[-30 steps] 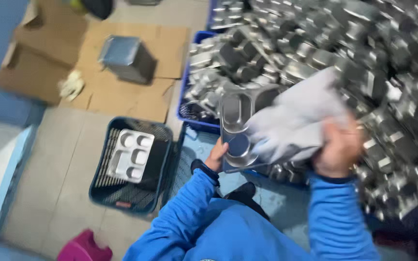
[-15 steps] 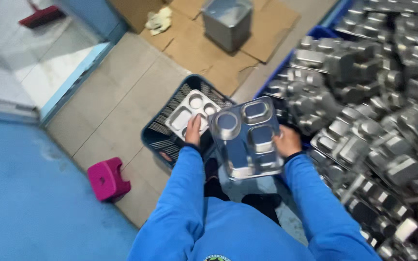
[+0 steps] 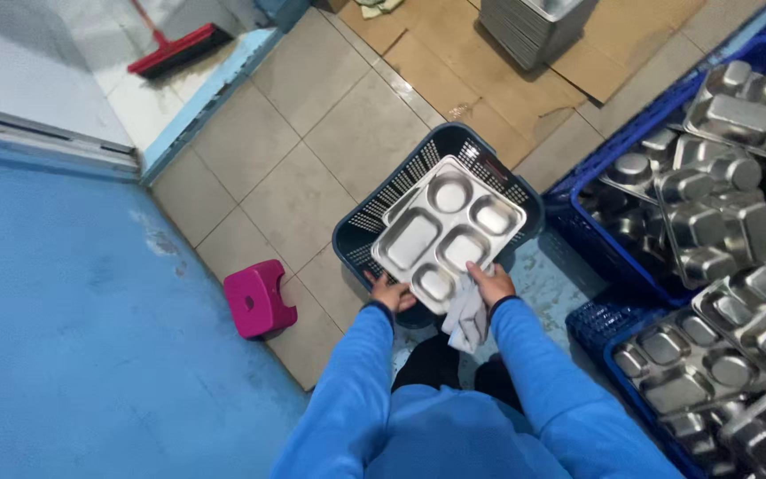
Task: The person wipes stainless steel compartmentalized trays with a white cloth and places them into a blue basket. The person repeatedly picks up trays from a large pile, wipes them, and stacks them in the basket.
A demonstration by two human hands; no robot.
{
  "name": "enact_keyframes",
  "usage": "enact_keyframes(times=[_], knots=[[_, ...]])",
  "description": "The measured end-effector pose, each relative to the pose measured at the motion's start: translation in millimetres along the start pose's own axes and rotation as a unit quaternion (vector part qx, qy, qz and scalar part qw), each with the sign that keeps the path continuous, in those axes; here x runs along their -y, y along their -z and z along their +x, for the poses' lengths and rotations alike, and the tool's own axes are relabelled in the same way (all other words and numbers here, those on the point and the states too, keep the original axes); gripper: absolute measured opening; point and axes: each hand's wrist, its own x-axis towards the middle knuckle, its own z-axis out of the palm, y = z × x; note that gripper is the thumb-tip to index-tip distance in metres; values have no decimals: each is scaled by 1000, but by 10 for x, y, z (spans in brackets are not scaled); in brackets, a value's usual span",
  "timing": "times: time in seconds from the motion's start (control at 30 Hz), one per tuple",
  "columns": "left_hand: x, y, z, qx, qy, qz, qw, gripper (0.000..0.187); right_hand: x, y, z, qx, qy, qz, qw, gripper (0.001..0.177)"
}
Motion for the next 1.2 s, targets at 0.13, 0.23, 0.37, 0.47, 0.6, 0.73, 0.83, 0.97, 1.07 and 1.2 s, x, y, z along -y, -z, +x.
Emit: enact_keyframes(times=[0.13,0.23,0.37,0.47,0.6,0.73,0.83,0.97,1.07,1.2], knots=[[-8,-32,109,-91,65,64,992,101,-128,320,117,24,-2,-36,999,47],[134,-176,99,-9,-14,252,967,92,-344,561,47,5,-6,37,999,47],[376,-729,116,196,-175,307,915,87,-587,948,-146,30,-18,285,958,51],[481,-1247,206,361,-114,337,862,85,-719,1361,-470,121,52,454,881,54],[654,-1974,137,580,-45,253,773,79,-865,1916,-931,96,111,564,812,56],[922,-2625,-22,503,-119,343,784,74,-1186,2345,-1319,-15,159,619,769,55],[1265,-3002,-222,496,-97,330,798,74,-1509,2612,-1555,-88,178,656,728,53],[1871,-3407,-561,490,-230,404,738,78,-1956,3002,-1826,-150,190,676,696,47],[2262,-3604,-860,356,-467,454,670,81,-2144,3285,-1953,-169,183,694,675,44],[2655,-3821,-1169,326,-633,428,557,80,-2180,3581,-2104,-216,206,676,674,45]])
